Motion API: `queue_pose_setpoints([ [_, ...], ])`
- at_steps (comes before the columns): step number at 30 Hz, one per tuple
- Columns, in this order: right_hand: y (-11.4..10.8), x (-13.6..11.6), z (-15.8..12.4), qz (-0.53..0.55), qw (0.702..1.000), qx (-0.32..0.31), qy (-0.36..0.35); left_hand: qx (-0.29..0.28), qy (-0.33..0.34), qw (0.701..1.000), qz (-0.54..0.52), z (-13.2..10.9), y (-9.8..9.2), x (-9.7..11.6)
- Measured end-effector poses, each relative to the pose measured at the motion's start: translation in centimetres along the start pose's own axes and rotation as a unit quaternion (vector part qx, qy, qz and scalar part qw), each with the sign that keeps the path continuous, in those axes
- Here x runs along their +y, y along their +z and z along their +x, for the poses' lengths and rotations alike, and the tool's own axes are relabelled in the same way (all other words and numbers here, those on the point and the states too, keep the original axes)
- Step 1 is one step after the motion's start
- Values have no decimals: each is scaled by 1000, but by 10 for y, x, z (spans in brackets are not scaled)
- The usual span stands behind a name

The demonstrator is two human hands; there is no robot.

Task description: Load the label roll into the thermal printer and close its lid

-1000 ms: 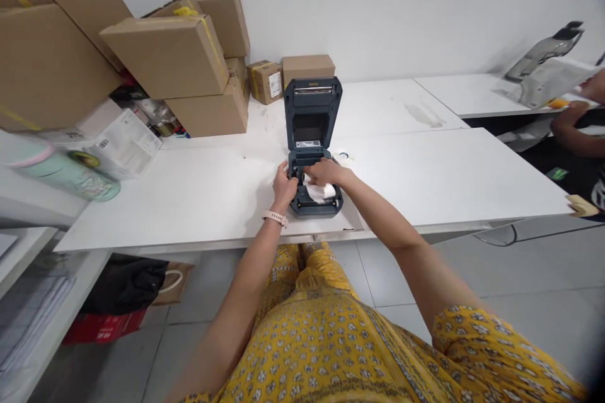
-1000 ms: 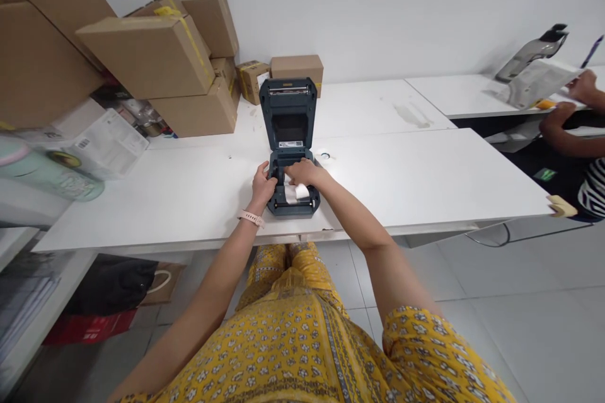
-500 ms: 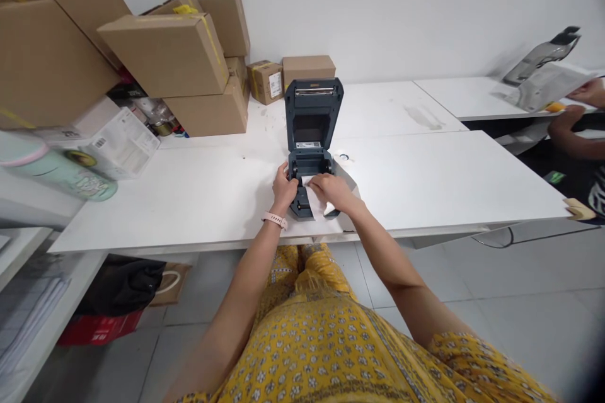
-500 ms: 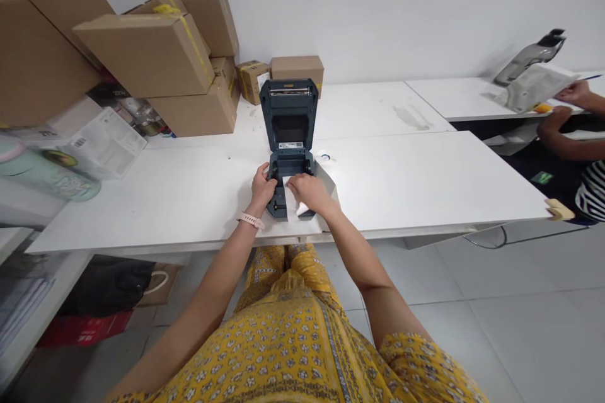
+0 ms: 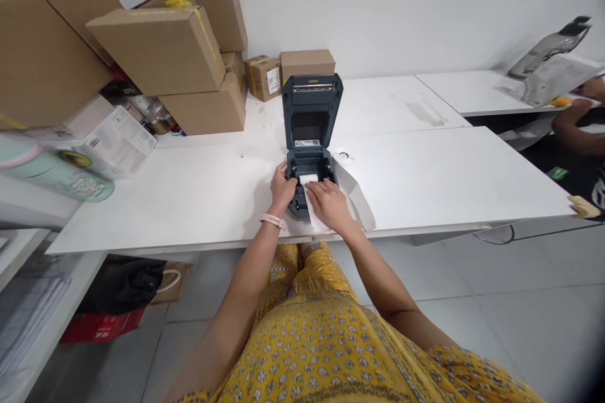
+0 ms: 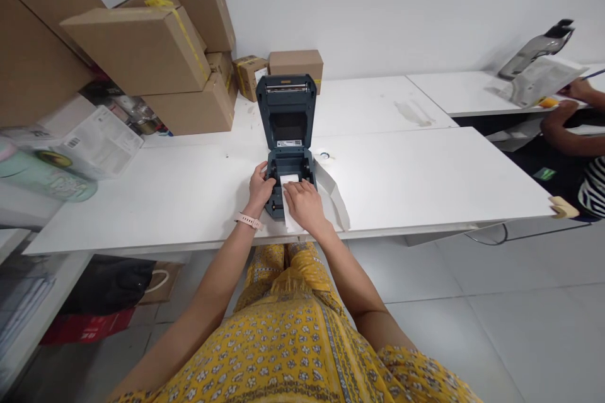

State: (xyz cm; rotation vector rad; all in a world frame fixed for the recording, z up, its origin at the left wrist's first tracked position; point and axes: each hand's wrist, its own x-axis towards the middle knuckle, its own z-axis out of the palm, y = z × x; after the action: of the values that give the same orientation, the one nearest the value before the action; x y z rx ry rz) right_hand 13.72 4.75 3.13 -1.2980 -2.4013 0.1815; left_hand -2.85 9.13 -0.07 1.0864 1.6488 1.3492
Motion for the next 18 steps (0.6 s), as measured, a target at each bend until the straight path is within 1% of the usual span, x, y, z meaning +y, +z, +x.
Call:
queue_pose_setpoints([
  [3, 9, -7, -2, -19, 999, 44, 0, 6, -3, 1000, -13, 0, 0, -1],
  [5, 14, -10, -3, -30, 998, 62, -1, 9, -3, 1000, -20, 1, 1, -2],
  [12, 21, -17, -17, -47, 993, 103, -14, 5, 0, 1000, -17, 1, 1, -3],
  [18, 26, -24, -36, -46, 990, 131, -22, -2, 1, 999, -48, 2, 4, -3],
])
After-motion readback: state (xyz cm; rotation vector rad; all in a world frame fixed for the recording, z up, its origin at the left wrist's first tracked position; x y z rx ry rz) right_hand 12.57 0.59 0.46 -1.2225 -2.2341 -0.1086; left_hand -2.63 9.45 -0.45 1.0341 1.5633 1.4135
